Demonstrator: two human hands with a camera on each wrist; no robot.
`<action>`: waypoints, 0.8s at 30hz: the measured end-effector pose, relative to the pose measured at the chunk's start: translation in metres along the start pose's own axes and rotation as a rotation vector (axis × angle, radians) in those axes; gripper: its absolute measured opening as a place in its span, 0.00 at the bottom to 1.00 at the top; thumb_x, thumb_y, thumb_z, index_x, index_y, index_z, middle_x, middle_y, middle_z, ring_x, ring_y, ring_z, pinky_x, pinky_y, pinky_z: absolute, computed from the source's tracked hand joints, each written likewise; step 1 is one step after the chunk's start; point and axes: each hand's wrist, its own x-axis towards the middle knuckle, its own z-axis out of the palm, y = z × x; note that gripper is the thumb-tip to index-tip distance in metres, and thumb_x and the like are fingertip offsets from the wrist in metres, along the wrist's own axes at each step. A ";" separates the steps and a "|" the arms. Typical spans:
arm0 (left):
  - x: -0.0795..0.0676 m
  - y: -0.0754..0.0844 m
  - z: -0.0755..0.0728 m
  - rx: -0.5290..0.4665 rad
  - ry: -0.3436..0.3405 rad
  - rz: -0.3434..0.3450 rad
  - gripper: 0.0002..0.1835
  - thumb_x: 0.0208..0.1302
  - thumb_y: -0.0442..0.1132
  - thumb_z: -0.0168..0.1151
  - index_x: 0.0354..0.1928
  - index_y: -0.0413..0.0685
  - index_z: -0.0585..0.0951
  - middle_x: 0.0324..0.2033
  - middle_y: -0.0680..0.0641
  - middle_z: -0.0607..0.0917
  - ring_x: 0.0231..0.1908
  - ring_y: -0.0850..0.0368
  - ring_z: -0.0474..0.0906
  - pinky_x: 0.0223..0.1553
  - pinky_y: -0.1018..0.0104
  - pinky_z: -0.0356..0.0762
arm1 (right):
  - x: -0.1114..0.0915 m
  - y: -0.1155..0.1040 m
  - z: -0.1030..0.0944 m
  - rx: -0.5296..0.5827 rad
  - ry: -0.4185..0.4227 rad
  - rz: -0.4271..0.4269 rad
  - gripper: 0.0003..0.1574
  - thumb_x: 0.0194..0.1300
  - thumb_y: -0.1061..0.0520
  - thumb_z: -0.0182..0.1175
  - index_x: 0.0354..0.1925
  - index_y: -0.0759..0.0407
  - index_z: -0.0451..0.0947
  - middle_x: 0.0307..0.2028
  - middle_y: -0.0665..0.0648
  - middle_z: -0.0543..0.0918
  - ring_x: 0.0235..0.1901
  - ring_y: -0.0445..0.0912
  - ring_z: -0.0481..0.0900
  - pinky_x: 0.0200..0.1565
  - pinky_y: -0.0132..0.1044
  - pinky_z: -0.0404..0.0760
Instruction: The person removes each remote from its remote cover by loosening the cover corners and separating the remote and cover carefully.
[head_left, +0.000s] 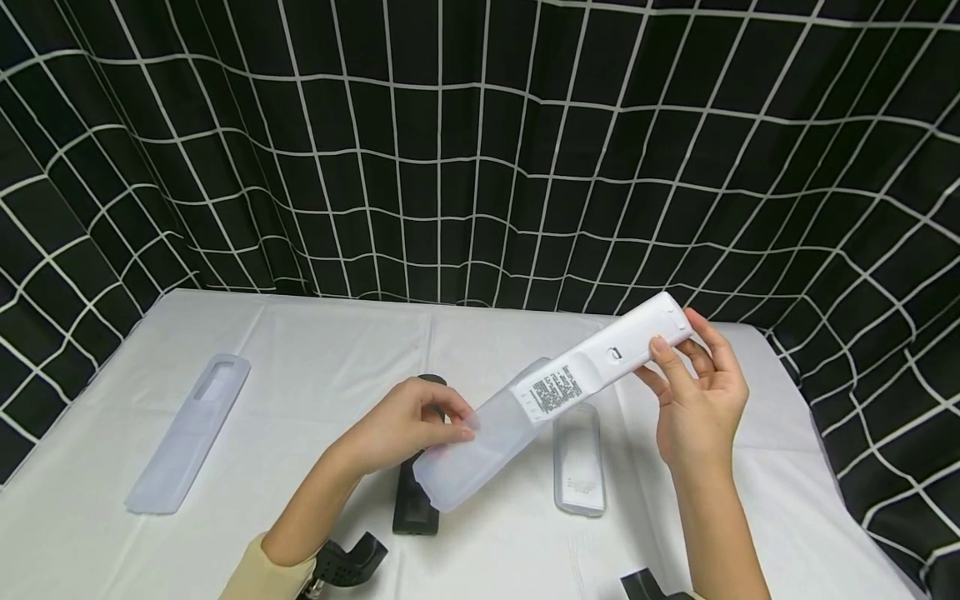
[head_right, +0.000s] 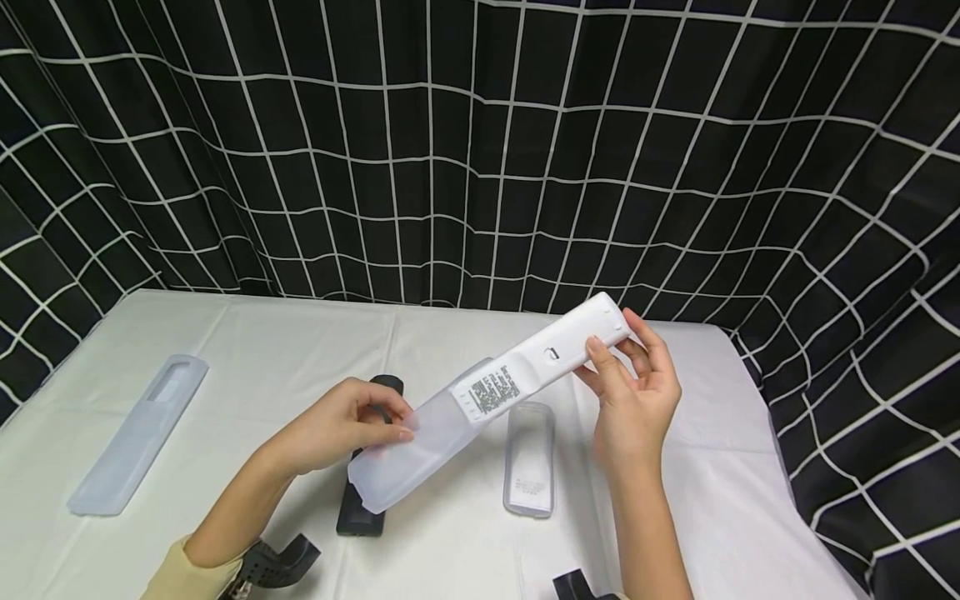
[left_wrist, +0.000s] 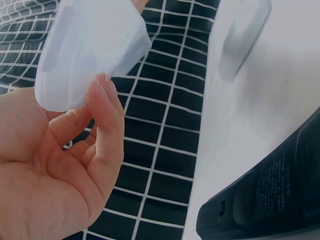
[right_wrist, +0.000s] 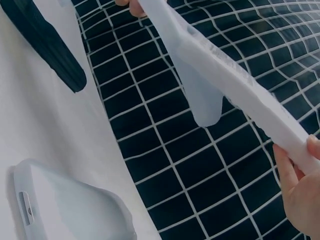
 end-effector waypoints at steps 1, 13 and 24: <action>0.000 0.000 0.000 0.000 0.000 -0.002 0.06 0.64 0.31 0.72 0.41 0.35 0.89 0.34 0.47 0.85 0.25 0.62 0.72 0.27 0.74 0.73 | 0.000 0.000 -0.001 -0.009 -0.002 -0.006 0.29 0.67 0.78 0.62 0.65 0.66 0.78 0.48 0.64 0.80 0.42 0.48 0.86 0.38 0.40 0.91; 0.000 0.001 -0.001 0.004 -0.004 -0.005 0.06 0.64 0.31 0.72 0.41 0.35 0.89 0.35 0.47 0.87 0.26 0.62 0.74 0.29 0.73 0.74 | 0.002 -0.002 -0.001 0.032 0.022 0.013 0.28 0.66 0.79 0.63 0.62 0.65 0.79 0.46 0.63 0.81 0.39 0.48 0.87 0.37 0.40 0.91; 0.000 0.000 -0.002 -0.024 -0.010 -0.027 0.07 0.64 0.30 0.73 0.41 0.33 0.87 0.31 0.47 0.89 0.32 0.63 0.82 0.35 0.70 0.81 | 0.006 -0.007 -0.007 0.076 0.045 0.011 0.29 0.67 0.78 0.63 0.64 0.65 0.78 0.46 0.64 0.81 0.40 0.48 0.86 0.37 0.39 0.91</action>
